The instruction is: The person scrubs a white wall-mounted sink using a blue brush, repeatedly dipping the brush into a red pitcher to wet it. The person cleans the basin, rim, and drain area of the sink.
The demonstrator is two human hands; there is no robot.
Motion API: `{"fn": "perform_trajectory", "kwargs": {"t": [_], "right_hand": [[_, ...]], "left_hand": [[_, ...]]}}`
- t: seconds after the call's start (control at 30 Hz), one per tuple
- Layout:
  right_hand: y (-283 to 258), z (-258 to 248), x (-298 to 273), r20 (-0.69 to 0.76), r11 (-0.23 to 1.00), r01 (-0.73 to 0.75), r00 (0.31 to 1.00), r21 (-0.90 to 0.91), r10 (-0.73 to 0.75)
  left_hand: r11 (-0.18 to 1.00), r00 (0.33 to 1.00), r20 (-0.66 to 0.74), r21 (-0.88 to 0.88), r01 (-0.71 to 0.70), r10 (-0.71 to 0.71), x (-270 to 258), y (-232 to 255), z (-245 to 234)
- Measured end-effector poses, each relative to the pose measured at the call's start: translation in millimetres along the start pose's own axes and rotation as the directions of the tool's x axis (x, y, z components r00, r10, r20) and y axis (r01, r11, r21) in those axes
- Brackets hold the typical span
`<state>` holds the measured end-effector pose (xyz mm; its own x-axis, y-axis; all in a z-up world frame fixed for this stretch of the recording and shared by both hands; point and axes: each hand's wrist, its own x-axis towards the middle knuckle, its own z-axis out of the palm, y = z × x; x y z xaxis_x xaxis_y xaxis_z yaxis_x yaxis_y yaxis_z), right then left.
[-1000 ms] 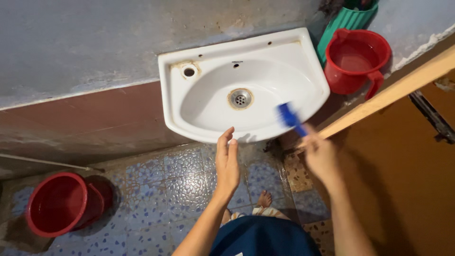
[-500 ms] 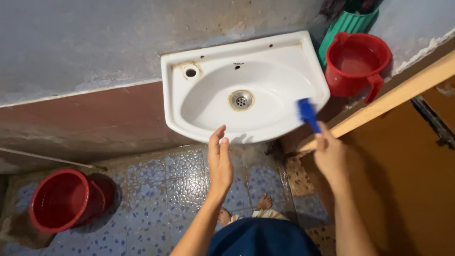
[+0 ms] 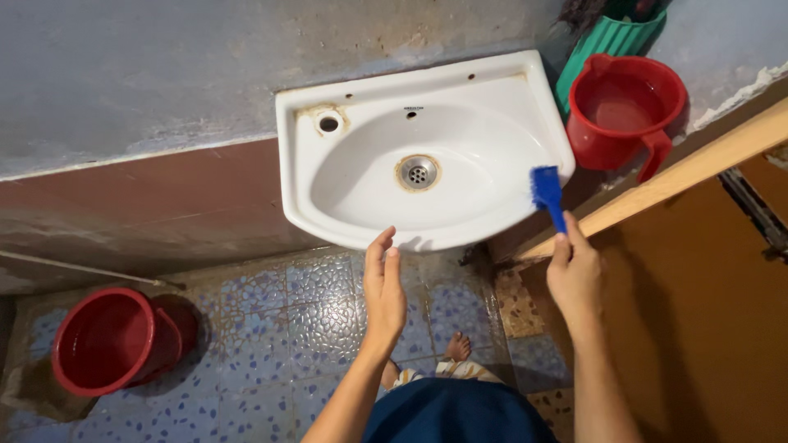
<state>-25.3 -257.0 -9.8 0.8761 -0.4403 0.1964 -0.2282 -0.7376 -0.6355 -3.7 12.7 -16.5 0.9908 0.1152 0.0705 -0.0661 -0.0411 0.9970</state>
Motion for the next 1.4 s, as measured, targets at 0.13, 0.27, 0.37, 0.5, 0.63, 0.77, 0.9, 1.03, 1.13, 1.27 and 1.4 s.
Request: {"fn": "perform_trajectory", "kwargs": {"t": [0.13,0.27,0.37,0.5,0.63,0.77,0.9,1.03,1.13,1.27,1.4], "right_hand": [[-28.2,19.8,-40.2,0.369,0.989,-0.116,0.919,-0.09,0.141],[-37.8,19.9,-35.2,0.344,0.995,-0.097,0.935,0.028,0.081],[-22.7,-5.3,2.3,0.122,0.989,-0.129,0.985,0.068,0.12],[-23.6,-4.9,2.7,0.156,0.976,-0.158,0.971,-0.149,0.181],[-30.1,24.8,-30.7,0.419,0.999,0.004,0.908,-0.032,0.009],[-12.8,13.8,-0.3,0.251,0.992,-0.118,0.963,0.05,0.102],[-10.6,-4.9,15.2,0.105,0.986,-0.169,0.98,0.003,0.168],[-34.2,11.9,-21.2,0.439,0.976,-0.21,0.873,-0.052,0.212],[-36.6,19.9,-24.2,0.428,0.995,-0.088,0.902,0.056,0.056],[-6.8,-0.4,17.8,0.064,0.995,-0.093,0.994,0.026,0.091],[-12.3,0.9,9.5,0.183,0.967,-0.218,0.953,-0.13,0.239]], "left_hand": [[1.0,1.0,0.014,0.026,0.012,-0.013,-3.2,-3.0,6.0],[0.999,0.998,0.039,-0.012,-0.039,0.039,0.7,-2.7,11.6],[0.999,0.999,0.027,0.026,-0.03,0.029,1.4,-0.3,7.1],[1.0,1.0,0.015,0.012,0.027,-0.027,5.4,2.8,5.2],[0.999,0.999,0.018,0.02,0.047,-0.048,4.1,0.1,10.3],[0.999,0.999,0.033,0.016,-0.044,0.044,8.7,-1.2,8.6],[1.0,1.0,0.022,0.017,0.005,-0.005,13.2,-0.7,6.3],[0.999,0.998,0.047,0.007,0.031,-0.031,11.0,0.1,12.3],[0.999,0.998,0.067,0.036,0.002,-0.004,12.4,2.2,14.8],[0.999,0.997,0.071,0.023,-0.025,0.023,12.7,2.7,13.0],[1.0,0.998,0.07,0.011,0.004,-0.005,14.2,4.4,12.8]]}}
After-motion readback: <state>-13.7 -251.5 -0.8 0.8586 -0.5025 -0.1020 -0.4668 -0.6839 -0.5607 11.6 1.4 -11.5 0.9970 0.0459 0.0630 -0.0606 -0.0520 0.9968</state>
